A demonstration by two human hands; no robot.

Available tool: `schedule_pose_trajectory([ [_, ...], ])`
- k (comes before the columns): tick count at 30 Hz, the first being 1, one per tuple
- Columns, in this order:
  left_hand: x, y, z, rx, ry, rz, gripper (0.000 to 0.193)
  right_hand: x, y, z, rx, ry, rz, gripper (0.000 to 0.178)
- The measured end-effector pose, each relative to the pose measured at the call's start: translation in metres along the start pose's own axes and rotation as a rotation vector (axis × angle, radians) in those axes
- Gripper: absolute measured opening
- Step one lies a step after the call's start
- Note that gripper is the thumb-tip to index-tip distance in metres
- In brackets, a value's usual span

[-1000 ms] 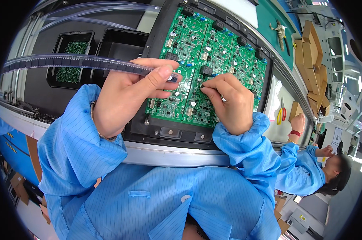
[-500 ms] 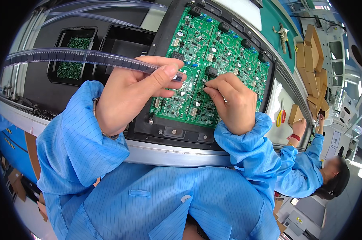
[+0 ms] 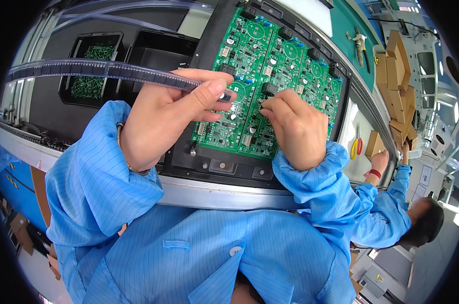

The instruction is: The person assembles circuit boards on a conveyor line by cutting a plastic tube with pliers, retrieving electronic components, inserting various components onto the boards by hand, and pushing the tray down the conveyor.

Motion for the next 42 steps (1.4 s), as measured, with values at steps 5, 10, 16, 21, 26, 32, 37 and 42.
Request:
schedule_pose_trajectory([
  [5, 0.001, 0.0, -0.002, 0.008, -0.011, 0.009, 0.033, -0.003, -0.003, 0.006, 0.125, 0.013, 0.063, 0.015],
  [10, 0.002, 0.001, -0.002, 0.011, -0.016, 0.01, 0.033, 0.001, -0.003, 0.008, 0.193, 0.001, 0.074, 0.019],
  [16, 0.002, 0.001, -0.001, 0.002, -0.017, 0.014, 0.033, 0.017, 0.0, 0.009, 0.088, 0.042, -0.028, 0.025],
  [21, 0.002, 0.001, -0.001, -0.086, -0.016, 0.01, 0.033, 0.018, 0.005, 0.017, 0.156, 0.096, -0.023, 0.03],
  [26, 0.005, -0.002, 0.0, -0.074, 0.007, 0.003, 0.032, 0.003, 0.018, 0.025, -0.143, 0.05, -0.063, 0.033],
  [32, 0.007, -0.007, 0.006, 0.162, 0.141, 0.063, 0.034, -0.008, 0.023, 0.039, -0.391, 0.058, -0.198, 0.031],
  [37, 0.001, 0.001, 0.008, 0.234, 0.187, 0.104, 0.038, -0.012, 0.017, 0.024, -0.389, -0.002, -0.177, 0.025],
  [42, -0.004, 0.013, -0.002, 0.206, 0.117, 0.068, 0.04, -0.027, -0.003, 0.014, -0.215, -0.03, -0.05, 0.021],
])
Point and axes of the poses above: each hand's wrist, its own x-axis away from the middle knuckle, its own y-axis out of the back of the hand, z = x × y, the point moved 9 cm from there along -x, towards the middle knuckle, and after that the axes turned 2 degrees about -y, right-handed, at the moved point
